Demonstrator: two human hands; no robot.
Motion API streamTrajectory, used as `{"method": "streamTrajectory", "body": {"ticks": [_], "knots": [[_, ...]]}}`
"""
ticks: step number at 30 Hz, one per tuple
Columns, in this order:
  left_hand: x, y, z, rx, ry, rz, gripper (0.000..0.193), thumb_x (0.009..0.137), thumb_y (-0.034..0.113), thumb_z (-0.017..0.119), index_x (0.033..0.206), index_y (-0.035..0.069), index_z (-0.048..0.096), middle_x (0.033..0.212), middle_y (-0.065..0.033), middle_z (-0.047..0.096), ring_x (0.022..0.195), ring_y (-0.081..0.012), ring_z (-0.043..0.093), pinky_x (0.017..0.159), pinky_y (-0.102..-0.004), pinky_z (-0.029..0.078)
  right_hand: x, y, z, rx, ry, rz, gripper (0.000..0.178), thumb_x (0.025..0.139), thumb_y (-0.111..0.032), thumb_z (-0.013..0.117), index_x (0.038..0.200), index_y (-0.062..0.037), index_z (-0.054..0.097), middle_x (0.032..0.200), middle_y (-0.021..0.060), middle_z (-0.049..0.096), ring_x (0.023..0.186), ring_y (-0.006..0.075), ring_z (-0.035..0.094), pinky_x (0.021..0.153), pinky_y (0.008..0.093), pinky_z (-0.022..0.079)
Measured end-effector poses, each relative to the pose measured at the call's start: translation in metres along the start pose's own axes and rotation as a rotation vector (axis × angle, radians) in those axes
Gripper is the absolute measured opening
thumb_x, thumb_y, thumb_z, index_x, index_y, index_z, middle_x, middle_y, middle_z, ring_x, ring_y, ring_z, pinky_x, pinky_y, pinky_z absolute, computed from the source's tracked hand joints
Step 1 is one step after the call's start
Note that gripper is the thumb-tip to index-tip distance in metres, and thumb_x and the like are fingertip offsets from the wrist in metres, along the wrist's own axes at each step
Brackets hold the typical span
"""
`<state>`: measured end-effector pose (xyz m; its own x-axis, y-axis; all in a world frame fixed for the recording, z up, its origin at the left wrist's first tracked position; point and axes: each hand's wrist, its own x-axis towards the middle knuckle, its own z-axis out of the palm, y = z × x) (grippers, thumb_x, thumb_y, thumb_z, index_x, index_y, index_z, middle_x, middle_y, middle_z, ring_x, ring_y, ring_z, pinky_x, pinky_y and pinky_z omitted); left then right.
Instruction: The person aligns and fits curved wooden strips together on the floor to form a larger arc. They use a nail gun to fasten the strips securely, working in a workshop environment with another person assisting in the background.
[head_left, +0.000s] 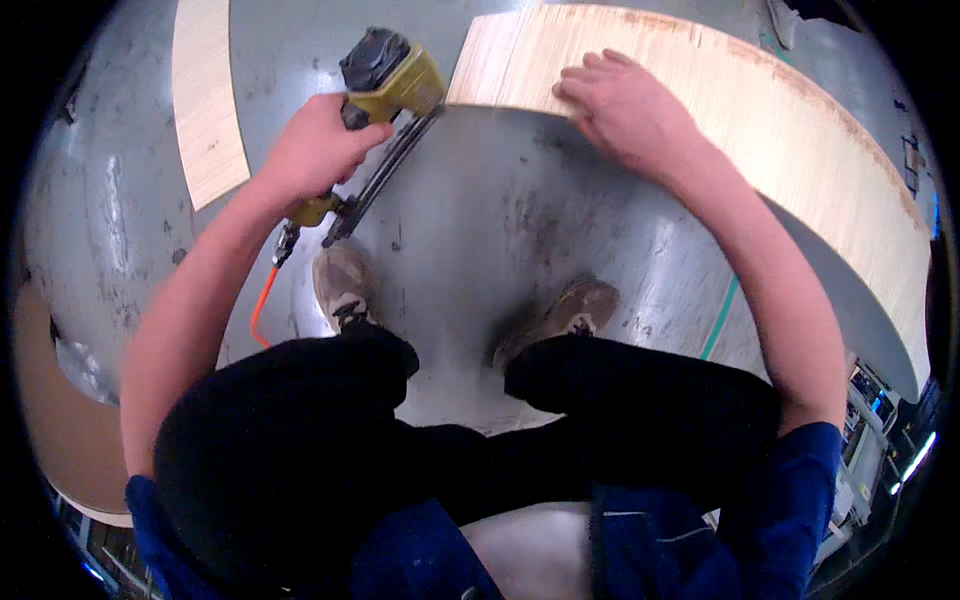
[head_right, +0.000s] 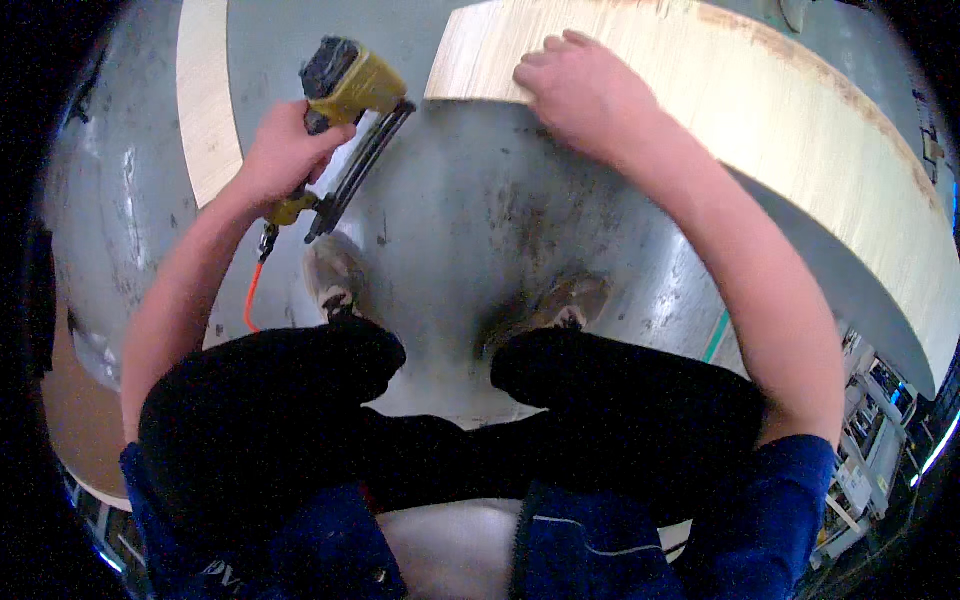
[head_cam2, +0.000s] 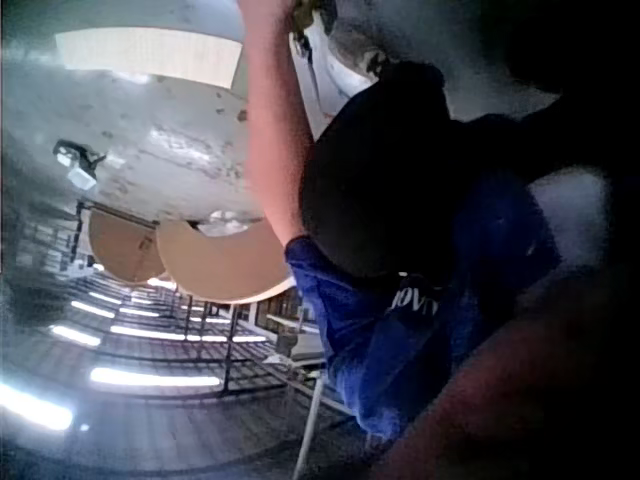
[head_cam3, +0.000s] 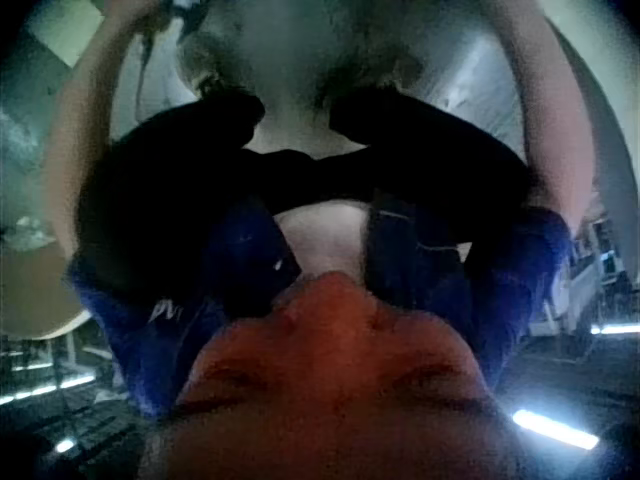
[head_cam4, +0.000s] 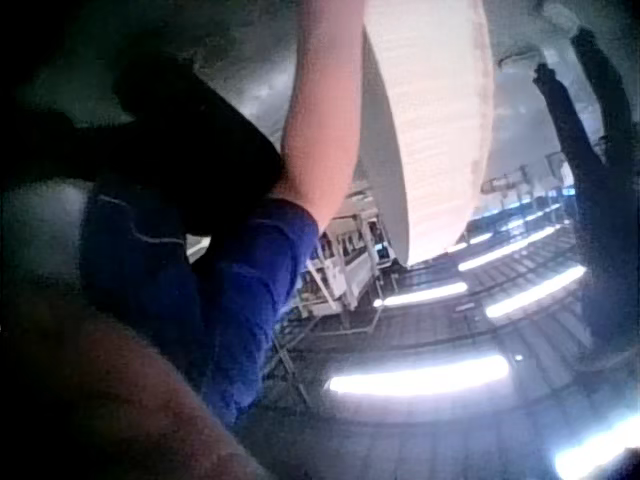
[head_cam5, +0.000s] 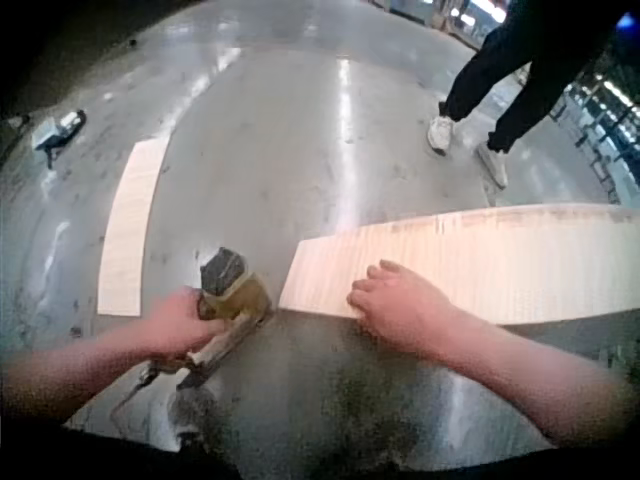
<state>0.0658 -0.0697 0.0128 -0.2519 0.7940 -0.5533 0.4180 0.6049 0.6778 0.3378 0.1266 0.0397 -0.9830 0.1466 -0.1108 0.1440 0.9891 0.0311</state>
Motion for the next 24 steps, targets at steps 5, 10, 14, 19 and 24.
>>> {"method": "streamTrajectory", "body": {"ticks": [5, 10, 14, 19, 24], "knots": [[0.045, -0.028, -0.024, 0.176, 0.206, 0.005, 0.047, 0.082, 0.033, 0.070, 0.107, -0.006, 0.068, 0.080, -0.0186, 0.071, 0.074, -0.0297, 0.071, 0.073, -0.0404, 0.055, 0.007, 0.003, -0.016, 0.052, -0.160, 0.077, 0.028, 0.084, -0.013, 0.067, 0.110, -0.0049, 0.066, 0.117, 0.0100, 0.066, 0.119, 0.0283, 0.058, 0.115, 0.0441, 0.039], [0.111, -0.045, -0.063, 0.352, 0.431, -0.022, 0.047, 0.083, 0.033, 0.067, 0.111, -0.005, 0.068, 0.098, -0.0267, 0.072, 0.100, -0.0414, 0.070, 0.087, -0.0460, 0.054, 0.004, 0.002, -0.014, 0.046, -0.034, 0.080, 0.014, 0.085, -0.010, 0.060, 0.096, -0.0048, 0.066, 0.107, 0.0105, 0.068, 0.113, 0.0277, 0.060, 0.110, 0.0419, 0.041], [0.167, -0.050, -0.112, 0.453, 0.432, 0.026, 0.048, 0.084, 0.037, 0.068, 0.109, -0.005, 0.069, 0.097, -0.0282, 0.071, 0.097, -0.0434, 0.069, 0.087, -0.0469, 0.055, 0.015, -0.002, -0.026, 0.102, -0.043, 0.129, 0.015, 0.085, -0.008, 0.056, 0.095, -0.0026, 0.066, 0.109, 0.0126, 0.067, 0.116, 0.0282, 0.059, 0.113, 0.0418, 0.040], [0.191, -0.019, -0.119, 0.423, 0.455, 0.062, 0.043, 0.085, 0.033, 0.069, 0.107, -0.004, 0.070, 0.096, -0.0291, 0.070, 0.096, -0.0452, 0.069, 0.083, -0.0490, 0.056, 0.003, 0.002, -0.033, 0.148, -0.125, 0.192, 0.023, 0.087, -0.009, 0.056, 0.106, -0.0007, 0.066, 0.120, 0.0154, 0.064, 0.127, 0.0306, 0.053, 0.118, 0.0436, 0.033], [0.199, -0.023, -0.119, 0.407, 0.374, 0.017, 0.038, 0.086, 0.029, 0.070, 0.105, -0.004, 0.070, 0.096, -0.0278, 0.071, 0.096, -0.0454, 0.069, 0.082, -0.0505, 0.055, 0.001, 0.017, -0.032, 0.185, -0.136, 0.169, 0.026, 0.088, -0.011, 0.056, 0.109, -0.0006, 0.066, 0.124, 0.0163, 0.063, 0.130, 0.0322, 0.052, 0.120, 0.0438, 0.031]]}}
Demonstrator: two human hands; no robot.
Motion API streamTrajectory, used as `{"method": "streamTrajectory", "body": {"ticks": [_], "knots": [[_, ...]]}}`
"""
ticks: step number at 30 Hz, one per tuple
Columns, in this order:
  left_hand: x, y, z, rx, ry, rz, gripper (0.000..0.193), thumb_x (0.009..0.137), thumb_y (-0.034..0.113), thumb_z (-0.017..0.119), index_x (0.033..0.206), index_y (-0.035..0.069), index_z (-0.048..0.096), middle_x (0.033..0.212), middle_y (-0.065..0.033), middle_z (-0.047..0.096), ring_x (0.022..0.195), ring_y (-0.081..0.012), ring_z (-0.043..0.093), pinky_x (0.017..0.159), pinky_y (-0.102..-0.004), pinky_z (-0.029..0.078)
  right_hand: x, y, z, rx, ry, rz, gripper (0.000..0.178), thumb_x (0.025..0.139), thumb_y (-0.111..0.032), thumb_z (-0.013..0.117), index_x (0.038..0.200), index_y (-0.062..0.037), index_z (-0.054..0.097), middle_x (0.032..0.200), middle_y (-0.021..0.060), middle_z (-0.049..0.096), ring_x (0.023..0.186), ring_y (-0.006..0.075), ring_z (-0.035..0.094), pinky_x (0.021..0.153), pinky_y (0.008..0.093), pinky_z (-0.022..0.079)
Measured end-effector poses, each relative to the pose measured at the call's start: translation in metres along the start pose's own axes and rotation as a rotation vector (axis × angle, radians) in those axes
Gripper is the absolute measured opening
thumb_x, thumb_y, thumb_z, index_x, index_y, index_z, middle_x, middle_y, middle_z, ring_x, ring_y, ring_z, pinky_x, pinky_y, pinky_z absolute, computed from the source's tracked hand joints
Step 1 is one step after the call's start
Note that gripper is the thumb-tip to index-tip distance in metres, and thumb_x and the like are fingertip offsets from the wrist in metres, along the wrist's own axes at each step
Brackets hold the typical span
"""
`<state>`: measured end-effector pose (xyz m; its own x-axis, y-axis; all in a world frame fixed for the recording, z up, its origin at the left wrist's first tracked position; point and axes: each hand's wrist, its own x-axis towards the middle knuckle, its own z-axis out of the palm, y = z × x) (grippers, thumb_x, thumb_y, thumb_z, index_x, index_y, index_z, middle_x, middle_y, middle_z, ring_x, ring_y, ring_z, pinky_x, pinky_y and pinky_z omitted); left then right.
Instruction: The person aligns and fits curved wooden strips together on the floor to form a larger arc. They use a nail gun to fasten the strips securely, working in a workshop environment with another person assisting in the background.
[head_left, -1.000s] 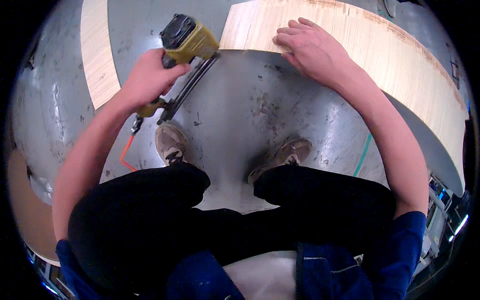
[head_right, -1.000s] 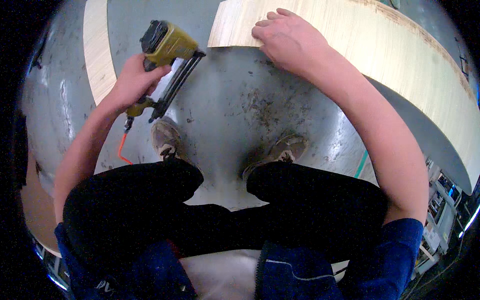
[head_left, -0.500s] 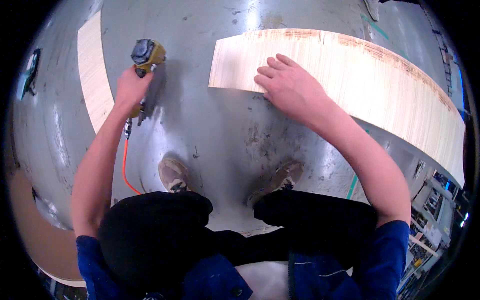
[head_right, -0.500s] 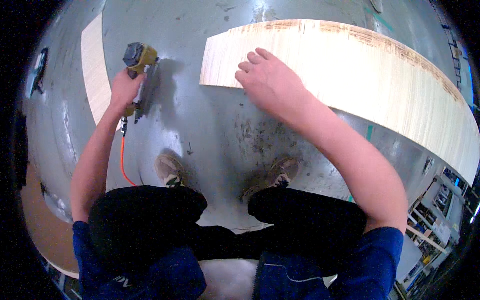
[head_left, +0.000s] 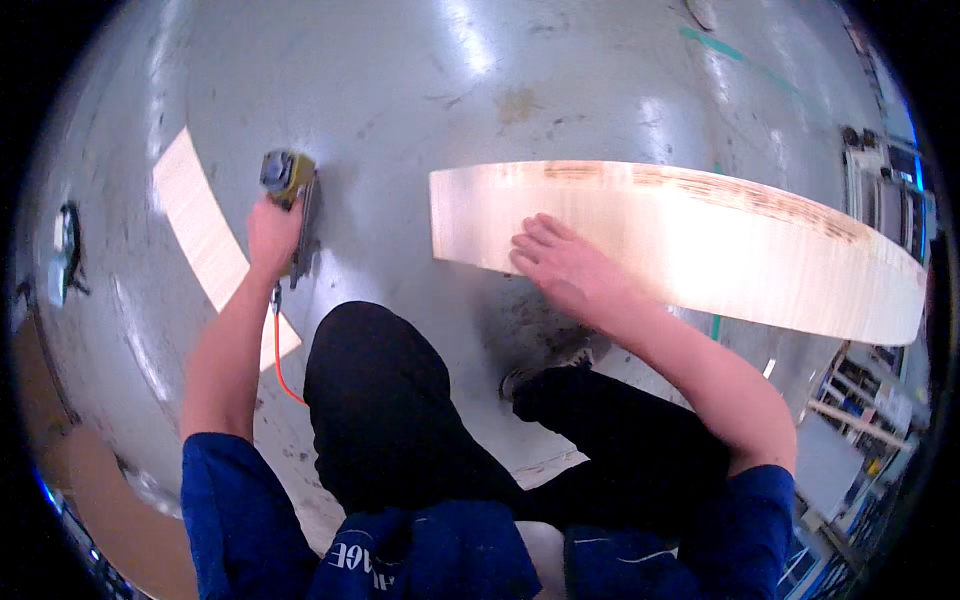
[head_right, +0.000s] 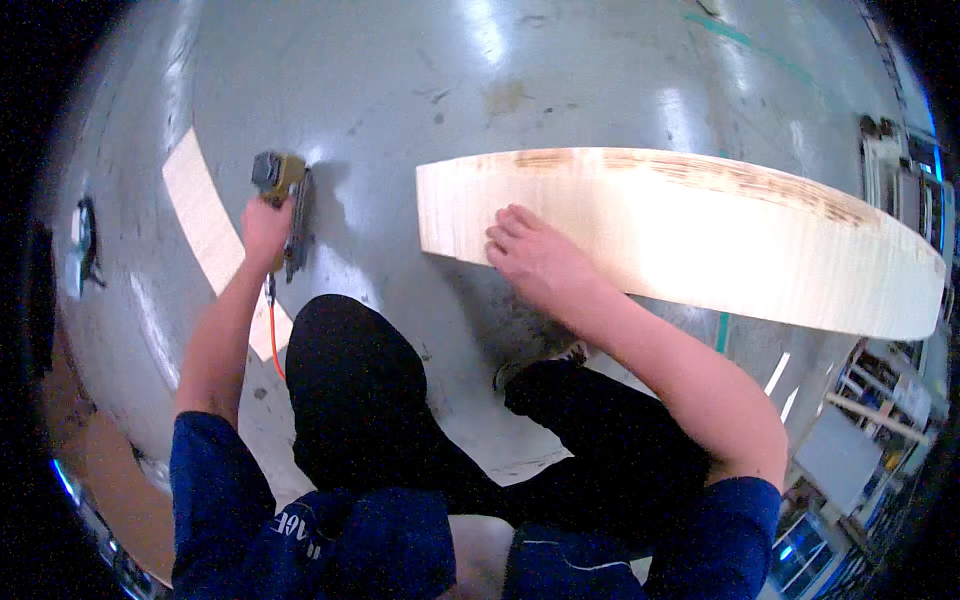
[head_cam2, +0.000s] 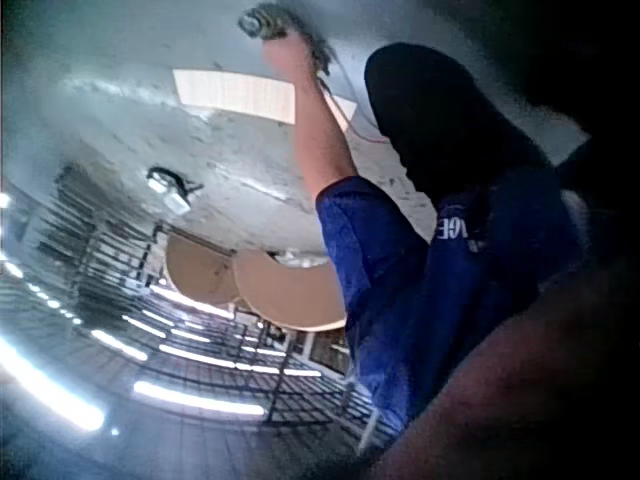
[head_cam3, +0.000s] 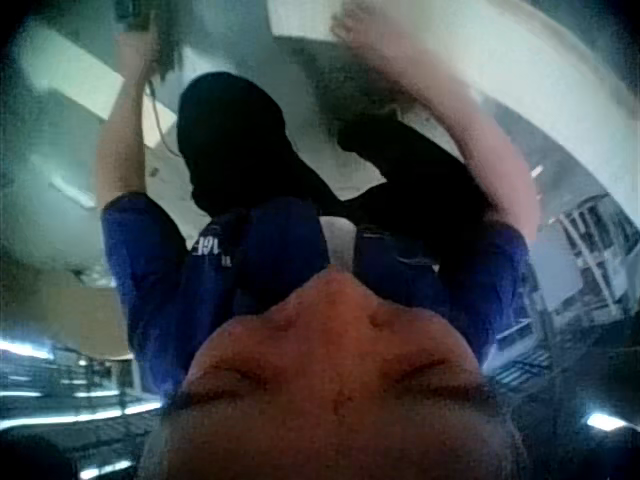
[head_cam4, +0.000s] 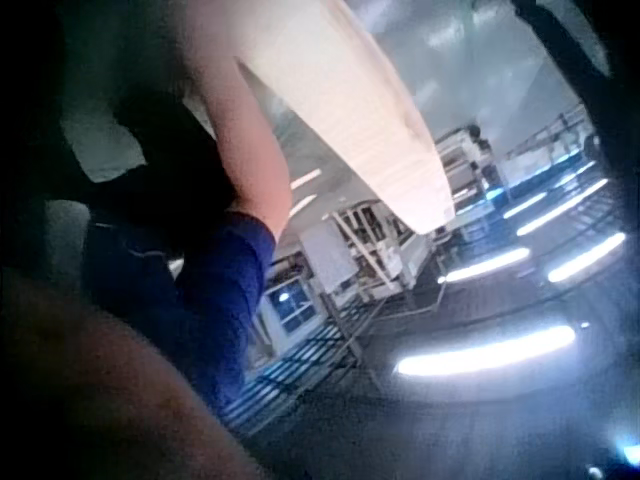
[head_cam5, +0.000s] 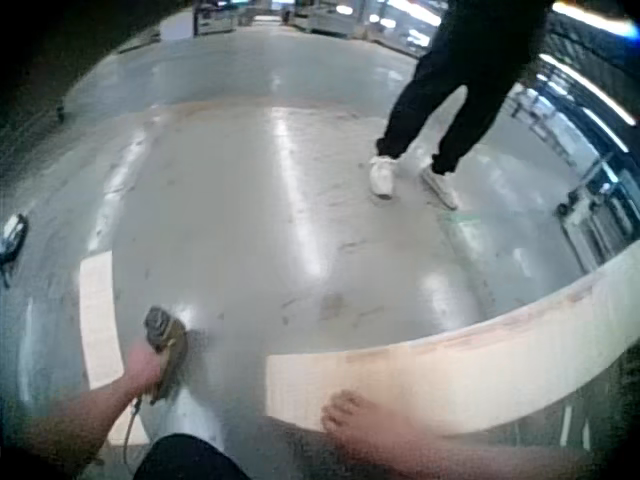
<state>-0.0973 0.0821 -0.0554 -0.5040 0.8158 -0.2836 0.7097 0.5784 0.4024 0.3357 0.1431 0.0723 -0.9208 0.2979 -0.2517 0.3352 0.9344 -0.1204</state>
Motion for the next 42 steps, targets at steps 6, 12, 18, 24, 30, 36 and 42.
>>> {"method": "streamTrajectory", "body": {"ticks": [6, 12, 18, 24, 30, 36, 42], "knots": [[-0.011, 0.027, -0.009, 0.113, 0.104, -0.074, 0.036, 0.088, 0.028, 0.070, 0.104, -0.003, 0.070, 0.093, -0.0268, 0.072, 0.095, -0.0448, 0.069, 0.081, -0.0514, 0.055, 0.001, 0.015, -0.014, 0.050, -0.128, 0.028, 0.038, 0.091, -0.014, 0.053, 0.123, 0.0052, 0.060, 0.133, 0.0178, 0.060, 0.136, 0.0298, 0.048, 0.122, 0.0422, 0.027], [-0.001, 0.071, 0.027, 0.189, 0.027, -0.002, 0.050, 0.087, 0.023, 0.070, 0.131, 0.004, 0.058, 0.105, -0.0246, 0.071, 0.099, -0.0437, 0.068, 0.083, -0.0524, 0.053, 0.007, 0.008, -0.018, -0.057, -0.213, 0.021, 0.045, 0.093, -0.021, 0.051, 0.129, 0.0038, 0.059, 0.138, 0.0170, 0.058, 0.139, 0.0303, 0.046, 0.123, 0.0443, 0.024], [0.051, 0.096, 0.058, 0.125, 0.227, 0.254, 0.064, 0.081, 0.018, 0.075, 0.140, 0.006, 0.050, 0.125, -0.0216, 0.058, 0.111, -0.0400, 0.059, 0.095, -0.0475, 0.048, -0.001, 0.017, -0.046, 0.071, -0.331, 0.087, 0.048, 0.093, -0.021, 0.049, 0.133, 0.0025, 0.057, 0.142, 0.0168, 0.056, 0.141, 0.0309, 0.045, 0.124, 0.0449, 0.024], [-0.036, 0.189, 0.083, -0.655, -0.551, 0.177, 0.025, 0.083, 0.016, 0.082, 0.096, 0.001, 0.069, 0.083, -0.0062, 0.071, 0.076, -0.0117, 0.066, 0.071, -0.0287, 0.055, -0.007, 0.010, -0.067, 0.191, -0.395, 0.146, 0.047, 0.091, -0.021, 0.050, 0.132, 0.0003, 0.059, 0.137, 0.0153, 0.059, 0.137, 0.0290, 0.048, 0.121, 0.0451, 0.028], [-0.028, 0.204, 0.083, -0.742, -0.829, 0.034, 0.022, 0.083, 0.015, 0.083, 0.086, 0.000, 0.067, 0.082, -0.0048, 0.071, 0.076, -0.0094, 0.066, 0.071, -0.0274, 0.056, -0.067, -0.038, -0.083, 0.990, -0.111, 0.858, 0.032, 0.082, -0.012, 0.080, 0.111, -0.0010, 0.071, 0.099, 0.0111, 0.072, 0.095, 0.0247, 0.071, 0.085, 0.0360, 0.058], [-0.023, 0.202, 0.085, -0.751, -0.856, 0.013, 0.023, 0.082, 0.015, 0.084, 0.081, 0.001, 0.065, 0.078, -0.0027, 0.069, 0.073, -0.0090, 0.065, 0.069, -0.0273, 0.055, -0.084, -0.036, -0.071, 1.342, 0.428, 1.797, 0.020, 0.092, -0.013, 0.071, 0.100, 0.0051, 0.067, 0.085, 0.0116, 0.070, 0.076, 0.0217, 0.071, 0.063, 0.0339, 0.059], [-0.015, 0.206, 0.080, -0.720, -0.890, 0.046, 0.027, 0.081, 0.017, 0.086, 0.079, 0.001, 0.064, 0.076, -0.0035, 0.068, 0.073, -0.0092, 0.065, 0.067, -0.0281, 0.055, -0.070, -0.032, -0.073, 1.324, 0.455, 1.868, 0.023, 0.095, -0.013, 0.069, 0.094, 0.0089, 0.065, 0.081, 0.0152, 0.069, 0.070, 0.0212, 0.070, 0.061, 0.0322, 0.058]]}}
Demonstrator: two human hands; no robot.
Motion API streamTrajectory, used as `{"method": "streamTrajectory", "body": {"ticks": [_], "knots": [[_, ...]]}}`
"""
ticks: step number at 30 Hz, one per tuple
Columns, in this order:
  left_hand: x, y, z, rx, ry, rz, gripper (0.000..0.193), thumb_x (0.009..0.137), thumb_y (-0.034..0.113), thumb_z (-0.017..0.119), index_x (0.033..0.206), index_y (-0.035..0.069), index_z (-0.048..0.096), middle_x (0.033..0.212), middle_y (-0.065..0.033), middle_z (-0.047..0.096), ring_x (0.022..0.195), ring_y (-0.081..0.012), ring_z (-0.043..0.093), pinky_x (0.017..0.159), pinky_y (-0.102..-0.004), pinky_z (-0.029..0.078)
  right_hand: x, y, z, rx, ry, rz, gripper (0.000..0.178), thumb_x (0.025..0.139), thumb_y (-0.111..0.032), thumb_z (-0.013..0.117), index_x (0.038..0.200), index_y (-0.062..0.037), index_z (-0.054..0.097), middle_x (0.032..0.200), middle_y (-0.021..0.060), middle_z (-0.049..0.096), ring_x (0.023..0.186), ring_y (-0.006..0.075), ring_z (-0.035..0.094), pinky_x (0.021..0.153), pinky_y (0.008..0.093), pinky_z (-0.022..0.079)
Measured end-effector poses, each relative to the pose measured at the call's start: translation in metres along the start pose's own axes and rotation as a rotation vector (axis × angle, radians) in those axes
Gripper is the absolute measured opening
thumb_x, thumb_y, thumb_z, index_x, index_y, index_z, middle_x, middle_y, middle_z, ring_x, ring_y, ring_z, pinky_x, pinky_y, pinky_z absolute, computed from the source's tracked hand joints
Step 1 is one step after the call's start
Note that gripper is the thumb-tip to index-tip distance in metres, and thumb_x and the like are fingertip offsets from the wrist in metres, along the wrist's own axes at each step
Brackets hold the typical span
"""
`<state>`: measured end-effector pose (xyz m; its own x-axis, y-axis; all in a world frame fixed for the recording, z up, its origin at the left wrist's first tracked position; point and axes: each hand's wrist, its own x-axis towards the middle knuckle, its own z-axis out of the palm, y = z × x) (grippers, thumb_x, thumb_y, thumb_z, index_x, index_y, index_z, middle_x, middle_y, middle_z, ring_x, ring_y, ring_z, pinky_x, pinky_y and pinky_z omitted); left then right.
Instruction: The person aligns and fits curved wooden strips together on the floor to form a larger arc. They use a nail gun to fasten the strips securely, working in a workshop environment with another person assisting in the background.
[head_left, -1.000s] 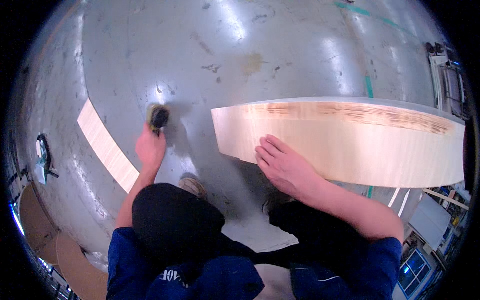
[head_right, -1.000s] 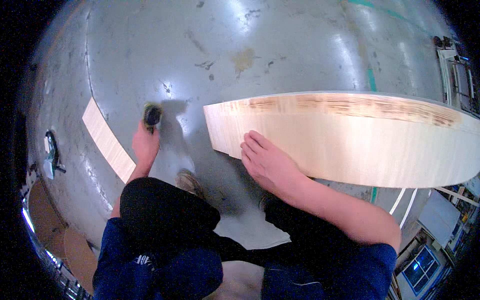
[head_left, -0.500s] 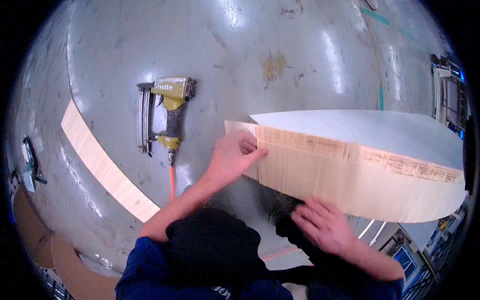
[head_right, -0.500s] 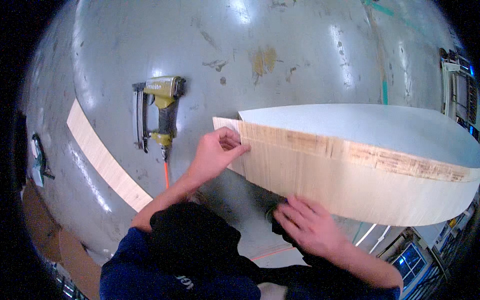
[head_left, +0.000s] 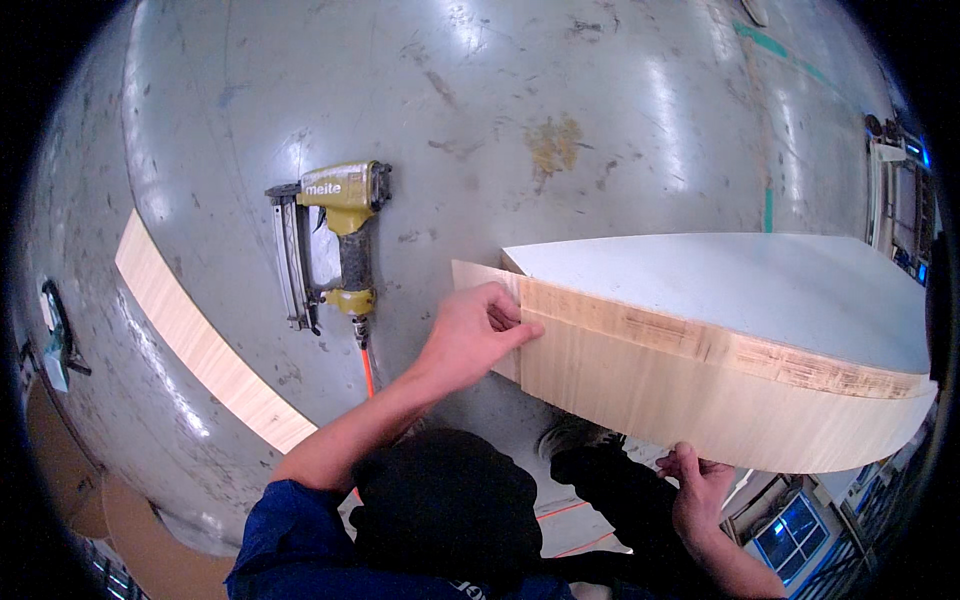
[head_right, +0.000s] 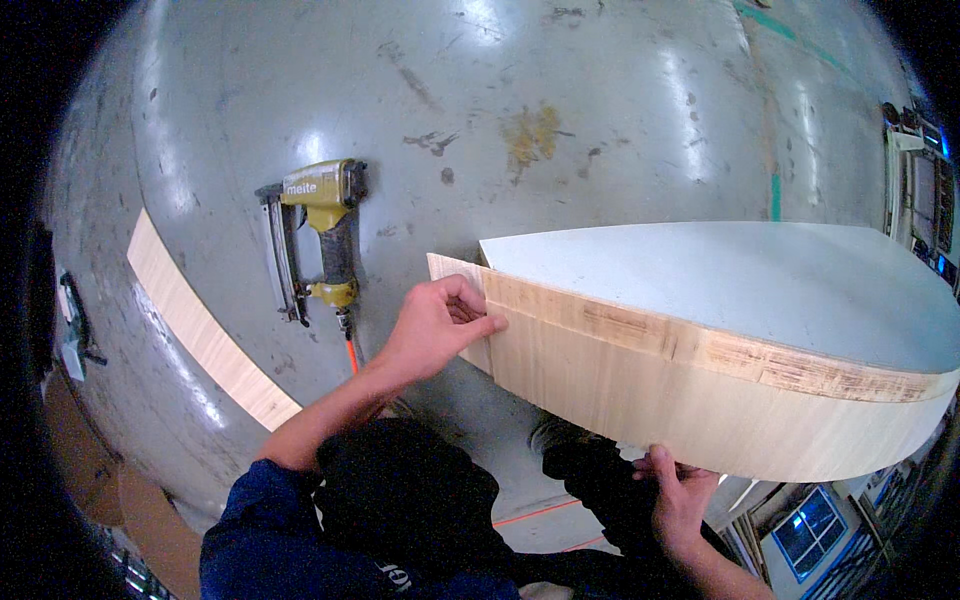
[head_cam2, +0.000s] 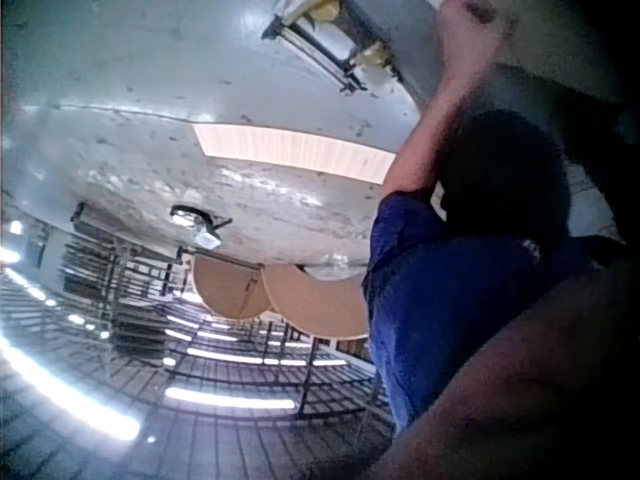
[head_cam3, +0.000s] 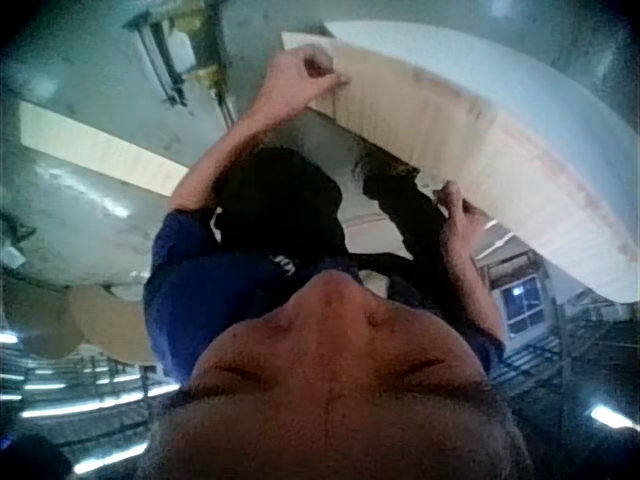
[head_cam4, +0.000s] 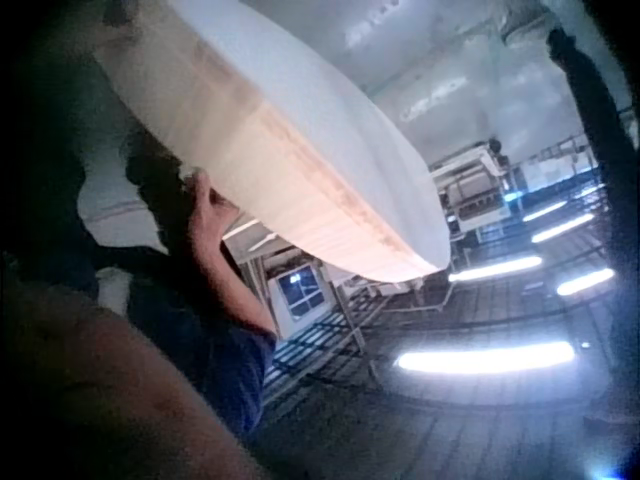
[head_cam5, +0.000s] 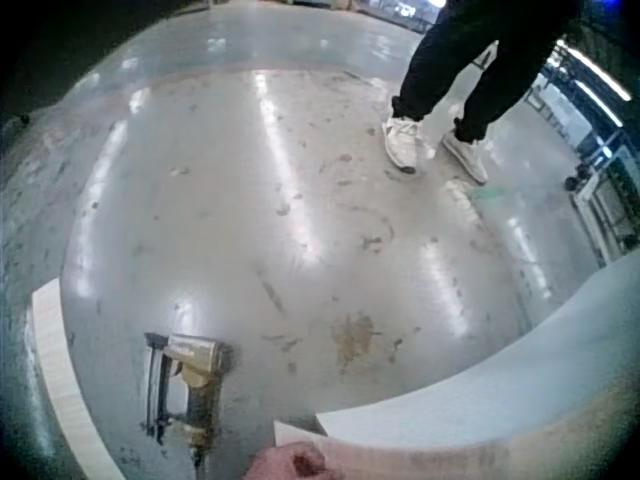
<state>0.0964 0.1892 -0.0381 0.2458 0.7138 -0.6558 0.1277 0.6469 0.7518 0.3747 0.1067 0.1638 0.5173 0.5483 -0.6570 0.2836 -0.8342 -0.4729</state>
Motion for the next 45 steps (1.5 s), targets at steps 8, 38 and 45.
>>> {"method": "streamTrajectory", "body": {"ticks": [8, 38, 45], "knots": [[0.001, 0.001, -0.002, -0.001, -0.002, -0.010, 0.029, 0.079, 0.018, 0.087, 0.079, 0.000, 0.064, 0.075, -0.0061, 0.069, 0.072, -0.0106, 0.066, 0.066, -0.0294, 0.055, 0.002, 0.002, -0.004, 0.014, -0.040, 0.033, 0.023, 0.096, -0.015, 0.068, 0.103, 0.0059, 0.059, 0.076, 0.0147, 0.067, 0.065, 0.0226, 0.067, 0.057, 0.0331, 0.055], [0.010, -0.030, 0.006, 0.012, 0.060, 0.072, 0.020, 0.080, 0.009, 0.084, 0.077, 0.000, 0.066, 0.070, -0.0056, 0.068, 0.065, -0.0106, 0.064, 0.061, -0.0280, 0.053, 0.022, 0.063, 0.143, 0.306, -0.308, 0.097, 0.019, 0.098, -0.015, 0.067, 0.101, 0.0027, 0.061, 0.088, 0.0081, 0.065, 0.075, 0.0182, 0.066, 0.067, 0.0315, 0.055], [0.015, -0.035, 0.008, -0.020, 0.088, 0.001, 0.020, 0.081, 0.013, 0.084, 0.077, 0.001, 0.067, 0.072, -0.0037, 0.067, 0.065, -0.0099, 0.062, 0.061, -0.0263, 0.051, 0.032, 0.073, 0.147, -0.046, -0.283, -0.234, 0.024, 0.099, -0.017, 0.065, 0.093, 0.0058, 0.063, 0.079, 0.0092, 0.066, 0.071, 0.0167, 0.066, 0.065, 0.0312, 0.054]]}}
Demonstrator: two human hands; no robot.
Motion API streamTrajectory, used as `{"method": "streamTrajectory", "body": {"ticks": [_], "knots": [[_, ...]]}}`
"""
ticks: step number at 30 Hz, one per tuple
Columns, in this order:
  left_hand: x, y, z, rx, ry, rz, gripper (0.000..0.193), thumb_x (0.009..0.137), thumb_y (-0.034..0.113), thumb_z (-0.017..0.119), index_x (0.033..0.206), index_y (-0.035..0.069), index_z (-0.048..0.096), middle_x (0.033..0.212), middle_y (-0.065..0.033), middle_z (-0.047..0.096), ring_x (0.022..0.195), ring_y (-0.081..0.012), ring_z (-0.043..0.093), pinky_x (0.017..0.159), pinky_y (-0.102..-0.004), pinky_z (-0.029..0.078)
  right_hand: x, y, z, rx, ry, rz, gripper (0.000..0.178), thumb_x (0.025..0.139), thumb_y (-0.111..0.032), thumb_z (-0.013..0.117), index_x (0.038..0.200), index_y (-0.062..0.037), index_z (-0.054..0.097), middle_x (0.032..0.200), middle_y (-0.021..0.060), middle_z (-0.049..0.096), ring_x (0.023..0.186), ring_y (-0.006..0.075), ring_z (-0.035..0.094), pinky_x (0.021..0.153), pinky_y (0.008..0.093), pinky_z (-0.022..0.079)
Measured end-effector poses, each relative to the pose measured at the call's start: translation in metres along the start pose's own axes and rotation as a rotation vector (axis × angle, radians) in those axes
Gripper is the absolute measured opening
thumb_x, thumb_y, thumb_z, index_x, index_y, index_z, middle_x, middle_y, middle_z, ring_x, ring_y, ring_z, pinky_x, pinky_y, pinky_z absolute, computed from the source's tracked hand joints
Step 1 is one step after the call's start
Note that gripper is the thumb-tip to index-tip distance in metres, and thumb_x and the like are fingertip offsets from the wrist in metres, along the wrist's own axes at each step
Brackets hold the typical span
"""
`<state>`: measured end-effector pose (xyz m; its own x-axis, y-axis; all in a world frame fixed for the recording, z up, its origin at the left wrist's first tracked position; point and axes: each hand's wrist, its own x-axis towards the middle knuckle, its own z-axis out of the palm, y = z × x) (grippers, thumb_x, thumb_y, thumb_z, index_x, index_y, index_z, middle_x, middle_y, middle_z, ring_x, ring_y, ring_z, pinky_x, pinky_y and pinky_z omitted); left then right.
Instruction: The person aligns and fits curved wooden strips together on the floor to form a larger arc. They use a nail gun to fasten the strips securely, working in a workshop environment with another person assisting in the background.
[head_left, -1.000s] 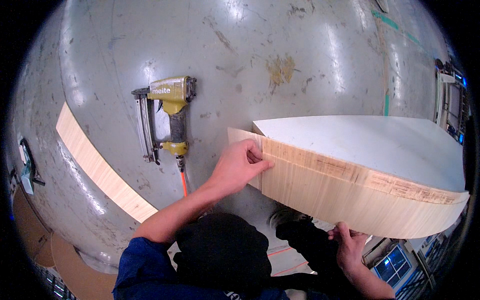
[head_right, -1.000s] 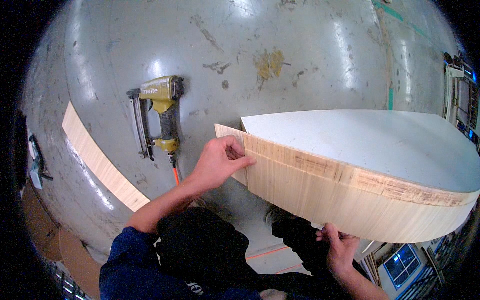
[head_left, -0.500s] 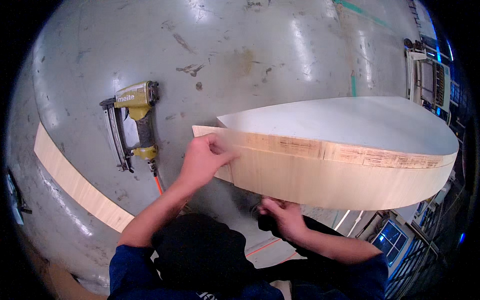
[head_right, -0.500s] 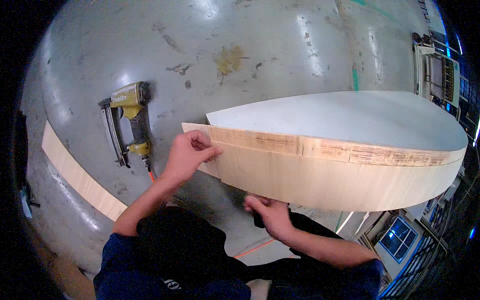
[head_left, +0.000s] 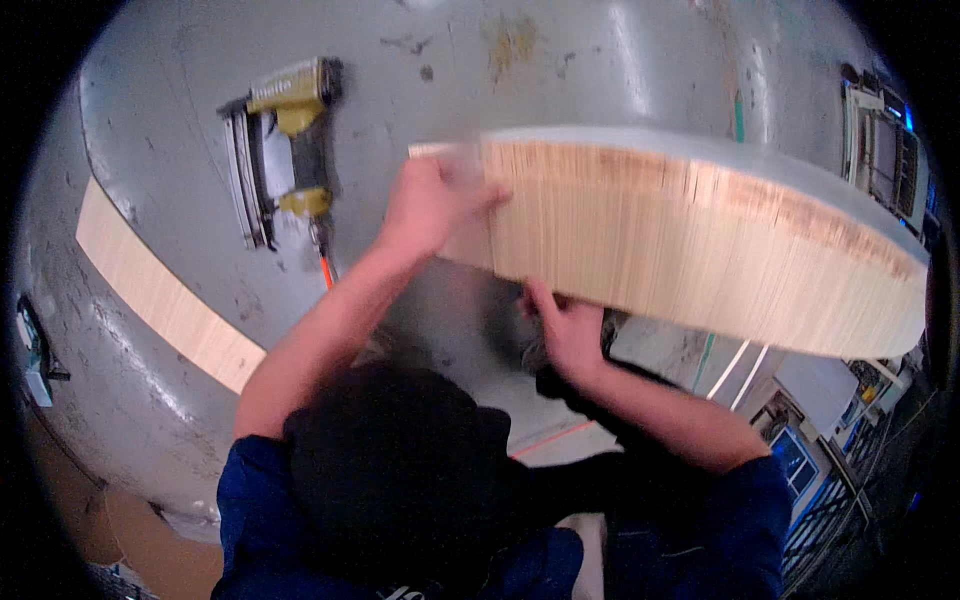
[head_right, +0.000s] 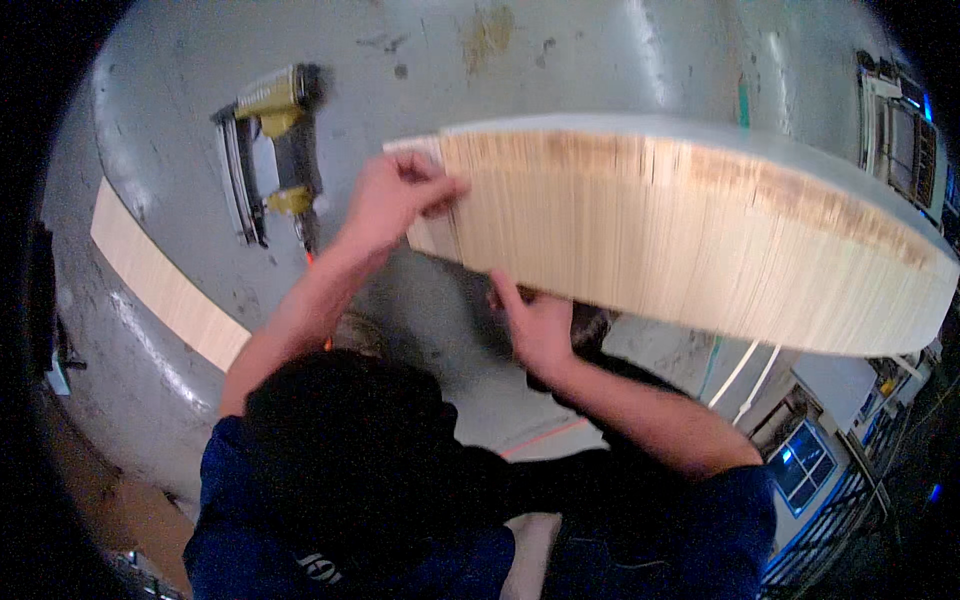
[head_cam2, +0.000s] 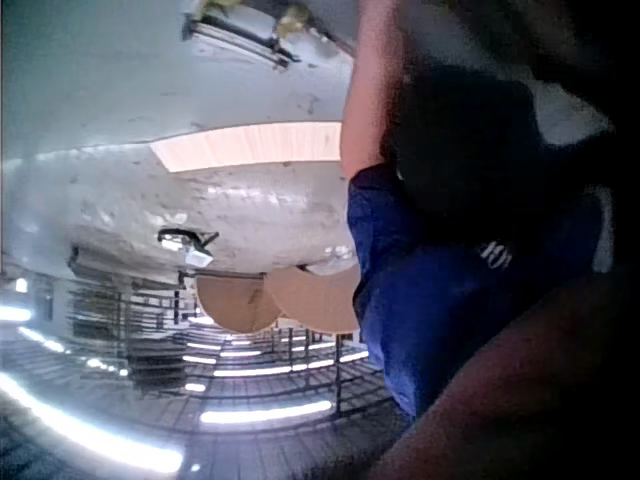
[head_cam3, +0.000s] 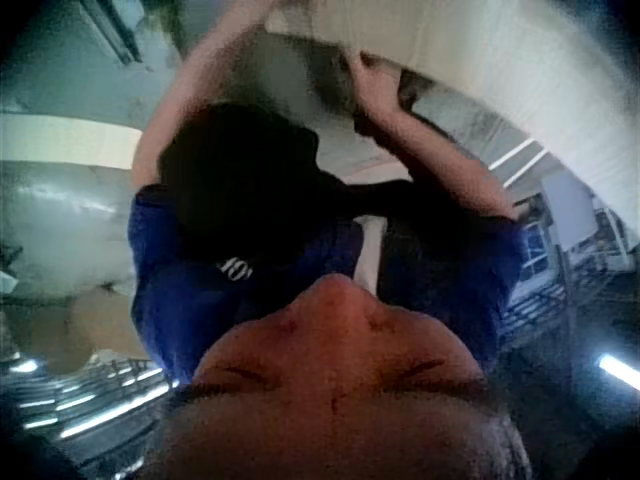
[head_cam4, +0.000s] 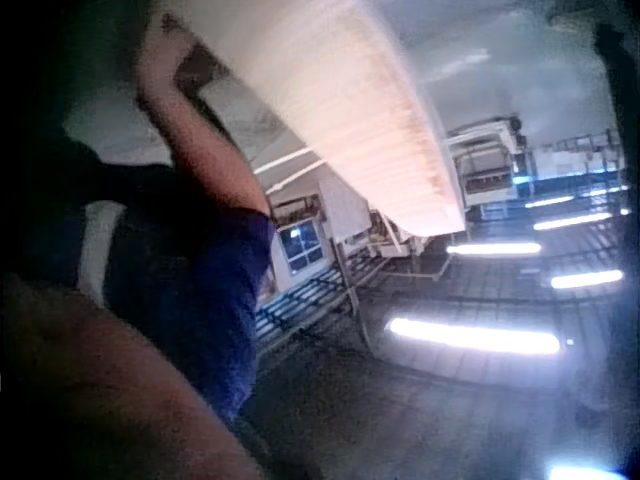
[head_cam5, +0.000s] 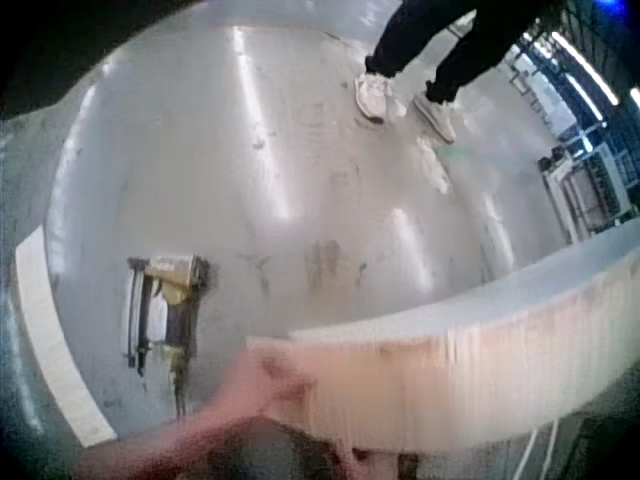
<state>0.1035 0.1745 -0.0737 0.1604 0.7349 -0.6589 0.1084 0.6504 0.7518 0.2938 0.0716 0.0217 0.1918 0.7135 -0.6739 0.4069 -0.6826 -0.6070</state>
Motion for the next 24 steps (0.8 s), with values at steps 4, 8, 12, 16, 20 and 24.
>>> {"method": "streamTrajectory", "body": {"ticks": [4, 8, 12, 16, 20, 24], "knots": [[-0.004, 0.003, 0.004, -0.072, 0.031, 0.029, 0.021, 0.082, 0.017, 0.084, 0.079, 0.003, 0.068, 0.073, -0.0032, 0.067, 0.065, -0.0098, 0.061, 0.063, -0.0256, 0.050, 0.006, 0.006, 0.007, 0.197, 0.003, -0.012, 0.022, 0.097, -0.016, 0.068, 0.094, 0.0059, 0.064, 0.081, 0.0088, 0.067, 0.070, 0.0165, 0.066, 0.064, 0.0307, 0.054], [-0.012, 0.013, 0.006, -0.104, 0.063, 0.025, 0.022, 0.083, 0.018, 0.084, 0.081, 0.003, 0.068, 0.075, -0.0033, 0.067, 0.068, -0.0100, 0.060, 0.065, -0.0248, 0.049, 0.014, 0.016, 0.005, 0.212, -0.019, -0.108, 0.022, 0.095, -0.015, 0.072, 0.097, 0.0056, 0.065, 0.080, 0.0084, 0.068, 0.069, 0.0153, 0.065, 0.064, 0.0296, 0.054], [-0.010, 0.008, 0.006, -0.134, 0.064, 0.033, 0.024, 0.083, 0.020, 0.084, 0.084, 0.003, 0.068, 0.077, -0.0027, 0.066, 0.070, -0.0097, 0.059, 0.068, -0.0239, 0.049, 0.016, 0.018, 0.013, 0.193, -0.030, -0.137, 0.023, 0.096, -0.017, 0.071, 0.097, 0.0055, 0.065, 0.078, 0.0080, 0.067, 0.068, 0.0147, 0.064, 0.063, 0.0293, 0.053], [-0.014, 0.005, 0.009, -0.162, 0.030, 0.043, 0.026, 0.084, 0.023, 0.084, 0.087, 0.003, 0.067, 0.078, -0.0018, 0.065, 0.071, -0.0093, 0.059, 0.070, -0.0235, 0.049, 0.017, 0.022, 0.010, 0.098, 0.002, -0.193, 0.025, 0.096, -0.019, 0.069, 0.087, 0.0039, 0.066, 0.074, 0.0055, 0.066, 0.065, 0.0132, 0.062, 0.062, 0.0287, 0.050], [-0.017, 0.002, 0.007, -0.186, 0.025, 0.097, 0.028, 0.084, 0.026, 0.084, 0.088, 0.004, 0.067, 0.078, -0.0011, 0.064, 0.070, -0.0084, 0.058, 0.070, -0.0236, 0.049, 0.019, 0.024, 0.017, -0.086, 0.053, -0.306, 0.031, 0.093, -0.025, 0.070, 0.078, 0.0024, 0.067, 0.068, 0.0052, 0.066, 0.062, 0.0129, 0.062, 0.061, 0.0304, 0.049], [-0.017, 0.003, 0.010, -0.169, 0.034, 0.117, 0.030, 0.085, 0.027, 0.084, 0.089, 0.003, 0.067, 0.080, -0.0008, 0.065, 0.070, -0.0076, 0.059, 0.072, -0.0226, 0.050, 0.024, 0.027, 0.020, -0.068, 0.098, -0.310, 0.035, 0.090, -0.031, 0.072, 0.079, 0.0028, 0.071, 0.066, 0.0073, 0.068, 0.060, 0.0145, 0.063, 0.061, 0.0322, 0.050]]}}
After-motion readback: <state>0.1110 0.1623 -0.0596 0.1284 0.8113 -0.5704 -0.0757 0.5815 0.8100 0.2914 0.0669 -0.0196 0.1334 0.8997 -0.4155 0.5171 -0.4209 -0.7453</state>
